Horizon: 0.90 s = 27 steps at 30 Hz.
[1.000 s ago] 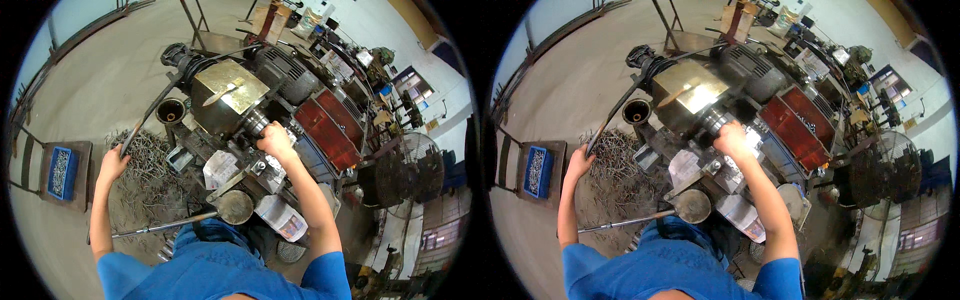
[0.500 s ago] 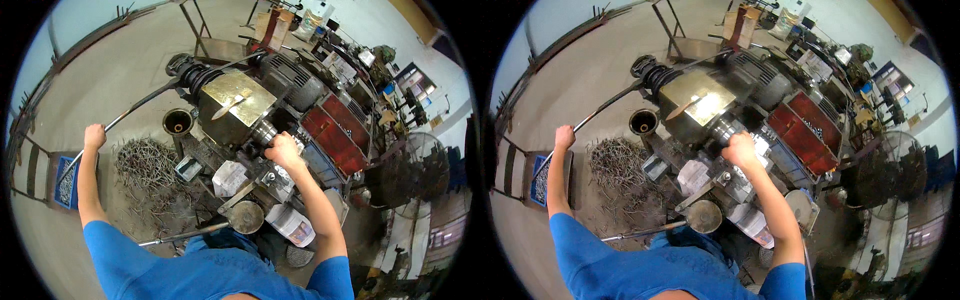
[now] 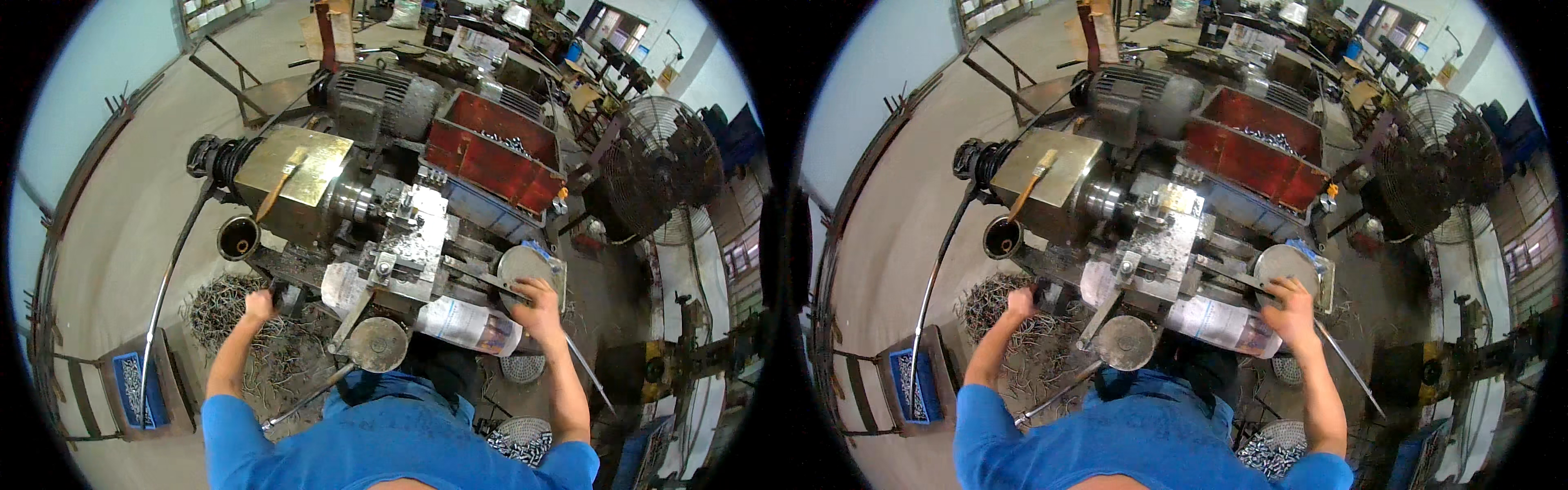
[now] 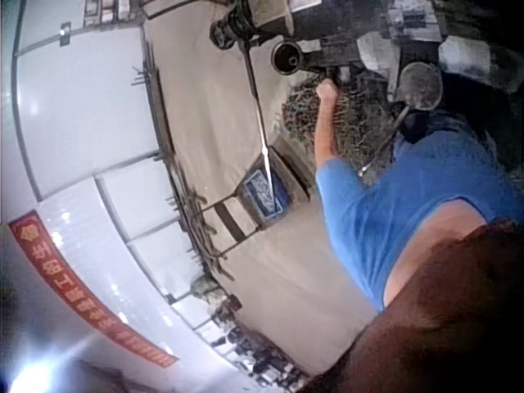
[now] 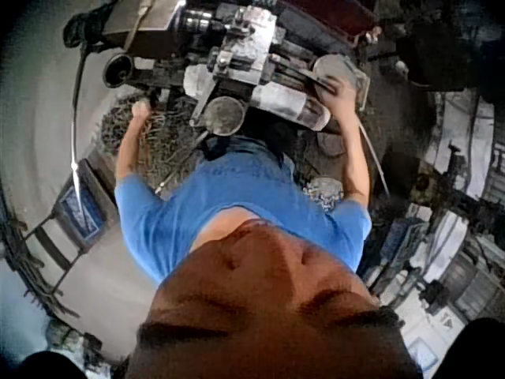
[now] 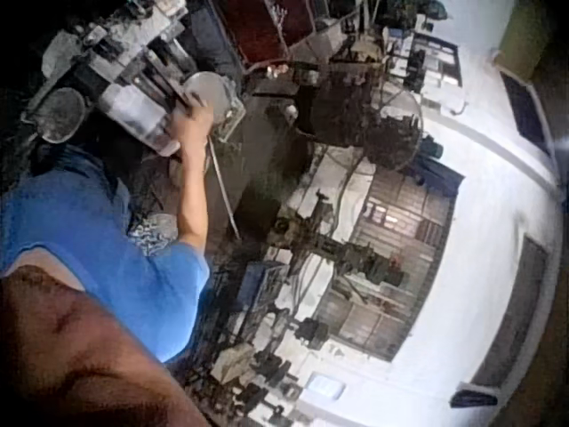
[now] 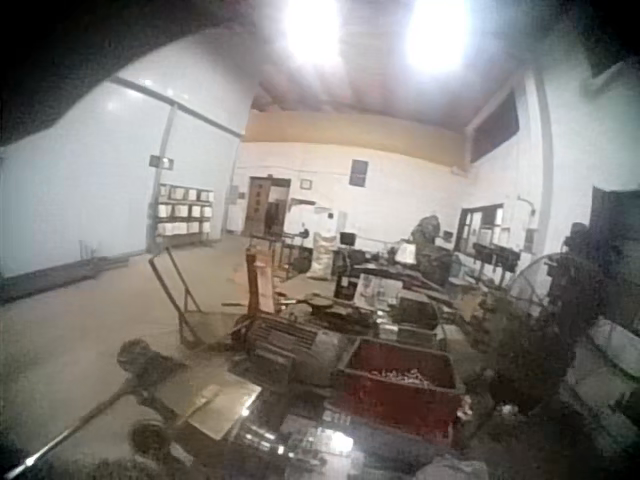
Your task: The person operates a manual lathe, using hand levers to move the cutting head and mounting small cylindrical metal components into the chuck.
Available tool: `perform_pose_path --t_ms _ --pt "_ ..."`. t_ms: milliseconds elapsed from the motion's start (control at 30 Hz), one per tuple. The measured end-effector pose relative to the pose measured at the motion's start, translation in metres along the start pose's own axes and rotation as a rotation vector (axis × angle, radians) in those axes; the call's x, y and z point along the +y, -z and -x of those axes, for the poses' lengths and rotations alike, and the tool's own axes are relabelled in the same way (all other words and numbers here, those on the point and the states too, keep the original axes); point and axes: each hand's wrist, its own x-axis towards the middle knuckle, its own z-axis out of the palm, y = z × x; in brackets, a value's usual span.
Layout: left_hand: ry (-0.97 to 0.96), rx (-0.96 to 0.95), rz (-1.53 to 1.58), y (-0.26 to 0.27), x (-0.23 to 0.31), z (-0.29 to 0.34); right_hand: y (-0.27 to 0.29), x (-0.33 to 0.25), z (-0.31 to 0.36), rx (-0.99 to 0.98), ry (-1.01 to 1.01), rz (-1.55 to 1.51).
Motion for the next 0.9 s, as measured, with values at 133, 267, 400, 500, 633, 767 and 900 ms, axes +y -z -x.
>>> perform_pose_path --t_ms 133,267,400,500,633,767,900 --pt "-0.068 -0.266 -0.207 0.042 -0.009 -0.026 0.019 0.067 0.080 0.083 -0.314 0.127" --pt "0.156 -0.156 0.017 0.044 -0.011 -0.005 0.028 0.151 0.181 -0.014 -0.692 0.495" --pt "0.300 -0.005 0.237 0.042 -0.036 0.017 0.015 0.206 0.270 0.089 -0.704 0.799" --pt "0.403 -0.042 0.261 0.034 -0.055 0.043 -0.008 0.183 0.283 0.068 -0.849 0.819" --pt "0.471 -0.141 0.341 0.008 -0.077 0.094 -0.024 0.099 0.287 -0.047 -1.035 0.618" --pt "0.513 -0.208 0.423 -0.013 -0.080 0.101 -0.058 0.028 0.291 0.066 -1.107 0.313" --pt "0.486 -0.207 0.423 0.000 -0.064 0.091 -0.066 -0.019 0.266 0.119 -1.129 0.177"
